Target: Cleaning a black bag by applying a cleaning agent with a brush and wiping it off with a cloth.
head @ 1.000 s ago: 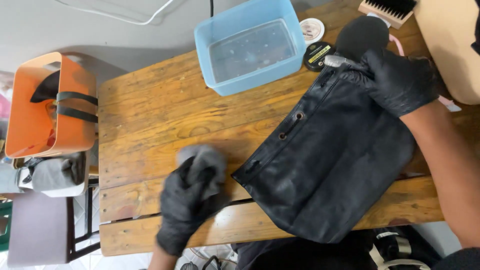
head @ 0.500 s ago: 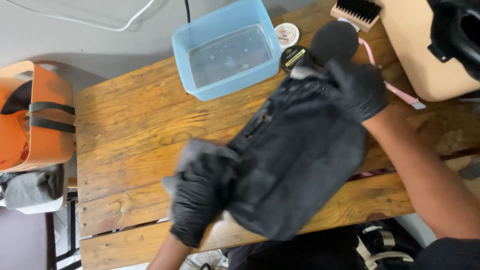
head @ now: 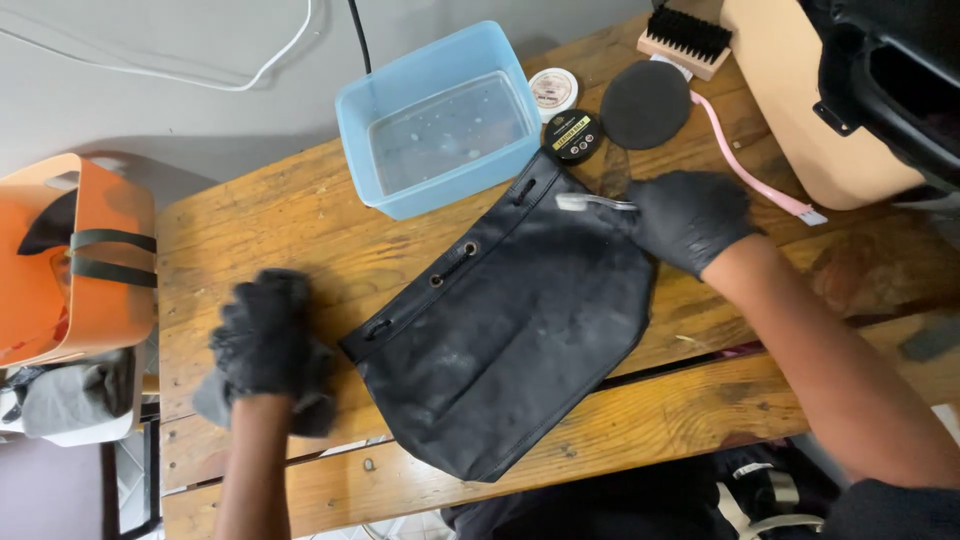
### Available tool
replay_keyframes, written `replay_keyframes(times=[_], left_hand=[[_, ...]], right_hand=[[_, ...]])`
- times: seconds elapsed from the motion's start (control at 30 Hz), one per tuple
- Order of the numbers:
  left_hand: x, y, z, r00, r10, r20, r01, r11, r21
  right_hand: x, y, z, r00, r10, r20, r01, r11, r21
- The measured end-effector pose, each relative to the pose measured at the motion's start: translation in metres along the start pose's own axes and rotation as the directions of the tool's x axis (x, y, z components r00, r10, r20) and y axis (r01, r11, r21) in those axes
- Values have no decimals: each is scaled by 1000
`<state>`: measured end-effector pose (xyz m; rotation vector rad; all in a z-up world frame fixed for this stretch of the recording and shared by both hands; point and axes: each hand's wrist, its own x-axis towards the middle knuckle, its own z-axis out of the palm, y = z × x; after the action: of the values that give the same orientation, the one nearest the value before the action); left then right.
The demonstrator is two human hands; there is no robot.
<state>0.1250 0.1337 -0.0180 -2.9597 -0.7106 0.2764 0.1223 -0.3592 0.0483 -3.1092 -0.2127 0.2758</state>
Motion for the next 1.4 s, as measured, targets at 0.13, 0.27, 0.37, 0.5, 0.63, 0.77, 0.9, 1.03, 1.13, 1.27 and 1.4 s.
replay_keyframes(times=[0.13, 0.27, 0.37, 0.5, 0.63, 0.77, 0.9, 1.03, 1.13, 1.27, 1.4], left_hand=[[-30, 14, -29, 975, 67, -212, -39, 991, 131], [-92, 71, -54, 928, 338, -155, -310, 933, 182], [-98, 105, -37, 833, 550, -54, -553, 829, -82], [-105, 138, -42, 791, 611, -21, -599, 767, -233], [-114, 138, -48, 873, 383, 301, -259, 889, -378], [-141, 126, -55, 849, 428, 310, -54, 653, -755], [-155, 105, 5, 895, 444, 36, 68, -56, -996], [-179, 87, 19, 953, 297, -58, -53, -25, -998], [-195, 76, 26, 965, 247, -84, -86, -1, -996], [-204, 69, 32, 951, 169, -257, -277, 108, -955], [-203, 72, 35, 958, 131, -254, -273, 157, -949]], right_hand=[[-6, 6, -35, 940, 141, 311, -193, 971, 143], [-1, 25, -11, 905, -89, 416, -207, 763, 613], [6, 29, 1, 888, -213, 407, -216, 589, 779], [9, 31, 5, 904, -269, 332, -181, 463, 868], [2, 32, -18, 868, -373, 327, -187, 365, 912], [2, 44, 1, 720, -665, 201, 180, 458, 871], [3, 27, 8, 734, -637, 238, 26, 376, 926], [16, 9, 35, 852, -505, 140, 8, 279, 960], [27, 1, 52, 901, -431, 45, -29, 42, 999], [32, -5, 68, 887, -459, 53, -42, 34, 999], [23, -9, 39, 806, -551, 217, -152, 163, 975]])
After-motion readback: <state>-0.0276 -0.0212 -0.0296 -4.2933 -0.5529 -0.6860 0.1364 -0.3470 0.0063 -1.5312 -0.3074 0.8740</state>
